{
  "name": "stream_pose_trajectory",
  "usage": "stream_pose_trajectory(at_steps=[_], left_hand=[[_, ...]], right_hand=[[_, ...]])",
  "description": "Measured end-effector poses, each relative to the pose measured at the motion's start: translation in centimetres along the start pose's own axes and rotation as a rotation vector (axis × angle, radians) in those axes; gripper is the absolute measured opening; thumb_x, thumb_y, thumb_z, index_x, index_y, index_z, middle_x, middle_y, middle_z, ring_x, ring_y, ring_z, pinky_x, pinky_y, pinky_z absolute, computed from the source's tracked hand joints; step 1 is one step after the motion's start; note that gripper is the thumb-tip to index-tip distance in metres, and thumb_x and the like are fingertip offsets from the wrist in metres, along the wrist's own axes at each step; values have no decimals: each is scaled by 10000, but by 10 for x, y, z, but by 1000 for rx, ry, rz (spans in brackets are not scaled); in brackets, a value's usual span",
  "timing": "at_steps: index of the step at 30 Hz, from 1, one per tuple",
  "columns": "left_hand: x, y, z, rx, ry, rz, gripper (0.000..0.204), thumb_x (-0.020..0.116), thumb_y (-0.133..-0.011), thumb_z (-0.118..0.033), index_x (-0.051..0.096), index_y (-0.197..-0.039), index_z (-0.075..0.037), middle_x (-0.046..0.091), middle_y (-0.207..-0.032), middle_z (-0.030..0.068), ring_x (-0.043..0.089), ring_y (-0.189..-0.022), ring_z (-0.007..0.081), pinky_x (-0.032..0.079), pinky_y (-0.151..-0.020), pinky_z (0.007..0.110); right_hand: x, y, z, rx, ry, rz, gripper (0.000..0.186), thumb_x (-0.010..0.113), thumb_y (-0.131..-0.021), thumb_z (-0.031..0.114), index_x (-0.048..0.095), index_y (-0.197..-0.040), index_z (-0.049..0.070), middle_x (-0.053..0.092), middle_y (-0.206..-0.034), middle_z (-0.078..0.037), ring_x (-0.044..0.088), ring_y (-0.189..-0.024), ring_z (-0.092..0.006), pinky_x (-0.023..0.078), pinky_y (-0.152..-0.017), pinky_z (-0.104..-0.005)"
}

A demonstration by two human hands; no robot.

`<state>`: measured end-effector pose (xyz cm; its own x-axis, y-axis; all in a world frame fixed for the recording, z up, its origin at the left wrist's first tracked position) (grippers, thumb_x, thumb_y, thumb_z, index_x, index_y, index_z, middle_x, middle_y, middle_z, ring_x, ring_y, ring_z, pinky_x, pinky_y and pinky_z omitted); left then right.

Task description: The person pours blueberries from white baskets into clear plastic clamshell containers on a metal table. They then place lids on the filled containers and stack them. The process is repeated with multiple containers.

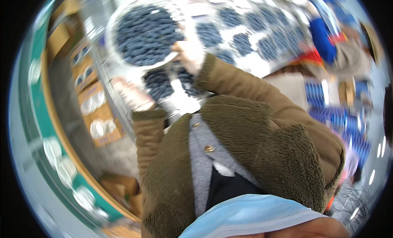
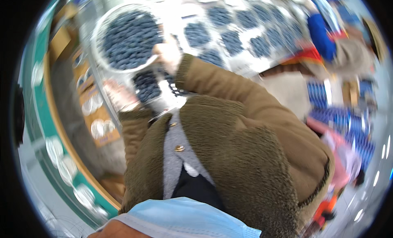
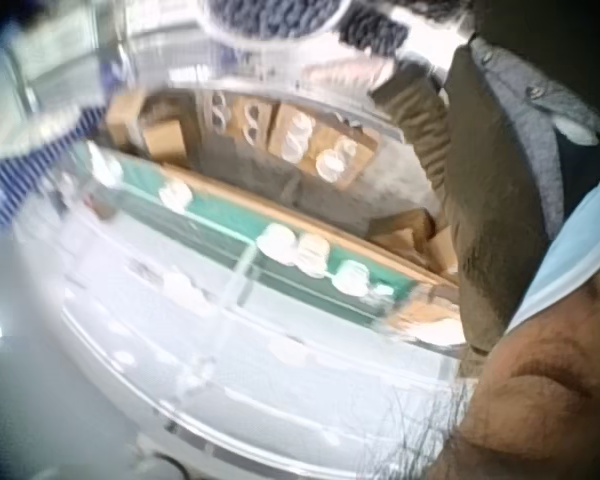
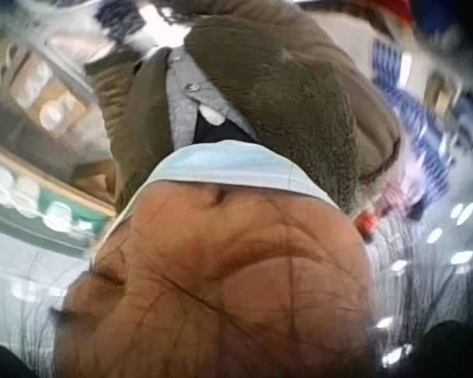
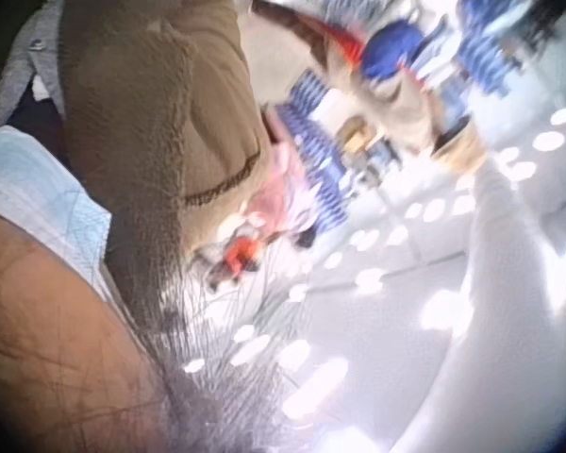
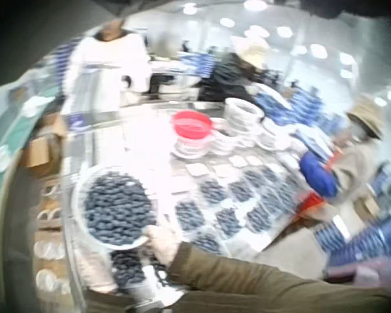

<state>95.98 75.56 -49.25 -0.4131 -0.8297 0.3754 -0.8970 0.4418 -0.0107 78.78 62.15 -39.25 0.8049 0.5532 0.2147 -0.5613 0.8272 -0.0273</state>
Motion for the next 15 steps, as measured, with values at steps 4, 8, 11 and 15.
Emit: stream_pose_trajectory(at_steps=[4, 8, 11, 15], left_hand=[[-18, -40, 5, -75, 9, 52, 413, 385, -937, -258, 376, -1283, -32, 449, -1219, 81, 443, -1071, 139, 362, -887, 249], [-15, -61, 16, -160, -243, 305, 473, 431, -922, -245, 321, -1328, -31, 375, -1330, 96, 385, -1176, 167, 299, -966, 269], [-7, -47, 29, -242, -301, 467, 505, 459, -913, -238, 296, -1344, -30, 323, -1374, 106, 330, -1245, 195, 248, -1014, 284], [0, -7, 6, -113, -503, 608, 539, 452, -911, -302, 275, -1357, -56, 278, -1401, 129, 275, -1284, 227, 198, -1056, 328]], right_hand=[[-32, 18, 20, 95, -295, -420, 665, 455, -648, -111, 273, -1282, -23, 487, -871, -139, 520, -592, -183, 540, -524, -322], [-83, 51, 66, -20, -236, -548, 529, 466, -643, -135, 352, -1154, -58, 435, -808, -98, 542, -690, -224, 573, -614, -414], [-139, 97, 96, -88, -146, -560, 345, 495, -677, -105, 414, -1010, -65, 479, -765, -125, 562, -661, -264, 557, -652, -486], [-202, 197, 123, -175, -196, -629, 486, 464, -698, -95, 443, -1178, -27, 593, -953, -98, 597, -809, -202, 525, -735, -353]])
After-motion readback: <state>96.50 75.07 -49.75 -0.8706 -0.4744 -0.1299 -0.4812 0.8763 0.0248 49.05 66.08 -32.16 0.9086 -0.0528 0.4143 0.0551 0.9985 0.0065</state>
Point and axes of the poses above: each hand's wrist, its own y-axis away from the middle knuckle, its own x-axis out of the palm, z = x × y, the point moved 7 cm from there along -y, towards the middle knuckle
